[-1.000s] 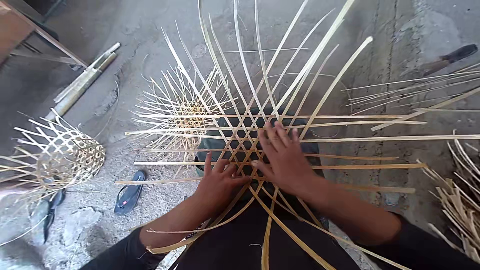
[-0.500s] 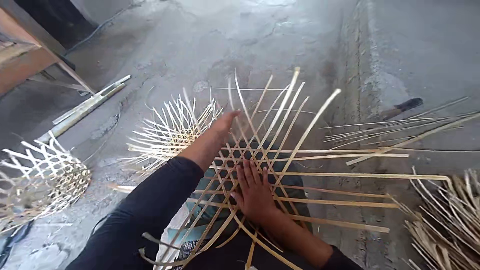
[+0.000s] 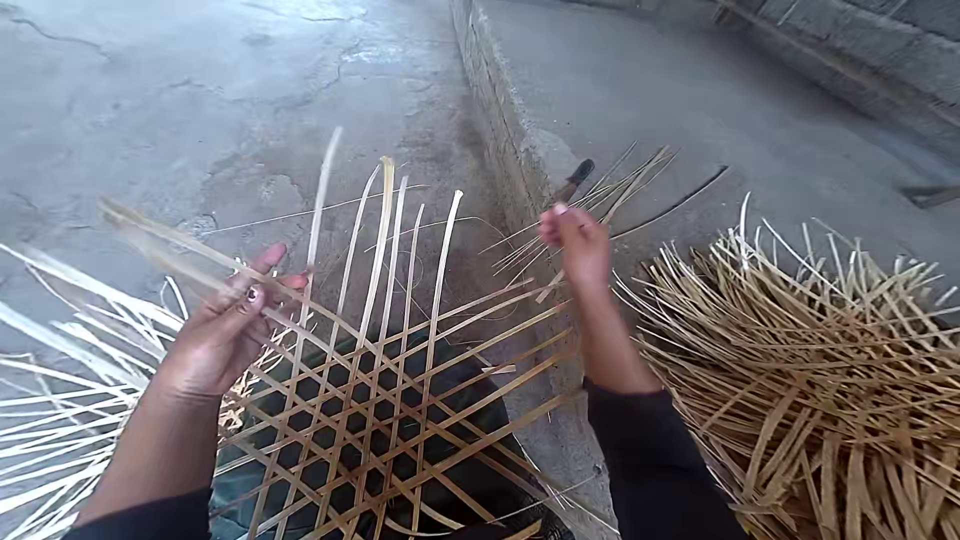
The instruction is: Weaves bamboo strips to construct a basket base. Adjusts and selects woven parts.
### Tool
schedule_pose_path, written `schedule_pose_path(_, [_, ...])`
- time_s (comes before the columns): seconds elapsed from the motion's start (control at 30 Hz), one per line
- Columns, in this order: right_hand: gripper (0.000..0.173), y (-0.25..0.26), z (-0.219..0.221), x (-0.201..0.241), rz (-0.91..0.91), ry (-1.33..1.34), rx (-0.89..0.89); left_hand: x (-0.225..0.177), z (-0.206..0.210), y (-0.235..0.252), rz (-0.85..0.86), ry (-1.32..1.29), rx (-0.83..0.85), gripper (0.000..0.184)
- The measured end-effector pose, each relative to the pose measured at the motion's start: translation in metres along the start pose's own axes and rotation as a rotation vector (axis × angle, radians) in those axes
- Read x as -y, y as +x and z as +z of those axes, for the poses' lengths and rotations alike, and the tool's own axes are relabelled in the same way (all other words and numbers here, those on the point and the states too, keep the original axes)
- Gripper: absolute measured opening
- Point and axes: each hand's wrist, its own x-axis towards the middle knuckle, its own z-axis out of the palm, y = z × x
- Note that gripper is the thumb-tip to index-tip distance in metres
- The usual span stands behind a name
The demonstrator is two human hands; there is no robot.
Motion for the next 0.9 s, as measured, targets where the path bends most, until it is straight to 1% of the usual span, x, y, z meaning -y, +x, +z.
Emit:
schedule_pose_path(0.03, [0.037,0.026,-0.017,-0.020,0.086,-0.068,-0.093,-0.002,0.007,-0.003,0.056,0.090,-0.067,0.041])
schedule_pose_path(0.07, [0.037,0.049,-0.032,-0.044,0.184,-0.152,-0.143,-0.003,0.014,-0.005,0.111,0.177,-0.113,0.032])
schedule_pose_path(0.1, [0.036,0.067,-0.045,-0.069,0.277,-0.253,-0.130,-0.003,0.020,-0.007,0.169,0.244,-0.138,0.027])
schedule_pose_path(0.13, [0.035,0.080,-0.054,-0.096,0.337,-0.372,-0.065,-0.003,0.026,-0.009,0.218,0.287,-0.148,0.026])
schedule_pose_path(0.17, [0.032,0.088,-0.059,-0.118,0.360,-0.511,0.034,-0.004,0.030,-0.011,0.256,0.318,-0.150,0.026])
schedule_pose_path(0.23, [0.027,0.090,-0.060,-0.140,0.337,-0.776,0.245,-0.006,0.037,-0.014,0.318,0.351,-0.140,0.025])
schedule_pose_path(0.3, [0.029,0.090,-0.056,-0.149,0.301,-0.960,0.392,-0.006,0.041,-0.017,0.345,0.340,-0.123,0.025])
schedule_pose_path(0.37, [0.030,0.093,-0.053,-0.156,0.241,-1.123,0.446,-0.006,0.043,-0.021,0.351,0.291,-0.103,0.027])
schedule_pose_path(0.43, [0.020,0.096,-0.052,-0.159,0.192,-1.223,0.447,-0.006,0.044,-0.023,0.354,0.264,-0.086,0.028])
schedule_pose_path(0.53, [0.020,0.104,-0.057,-0.146,0.156,-1.170,0.402,-0.005,0.042,-0.023,0.376,0.242,-0.050,0.030])
schedule_pose_path(0.63, [0.024,0.108,-0.059,-0.118,0.026,-1.003,0.357,-0.002,0.044,-0.022,0.386,0.222,-0.042,0.032])
schedule_pose_path(0.7, [0.026,0.106,-0.055,-0.097,-0.119,-0.875,0.266,-0.002,0.046,-0.022,0.381,0.226,-0.060,0.031])
schedule_pose_path(0.8, [0.024,0.102,-0.039,-0.053,-0.359,-0.711,0.093,-0.004,0.048,-0.021,0.391,0.237,-0.061,0.031])
schedule_pose_path(0.83, [0.023,0.100,-0.033,-0.036,-0.442,-0.706,0.048,-0.005,0.049,-0.021,0.396,0.242,-0.057,0.031])
schedule_pose_path(0.9, [0.022,0.098,-0.026,-0.005,-0.618,-0.792,-0.054,-0.005,0.049,-0.023,0.403,0.255,-0.048,0.031])
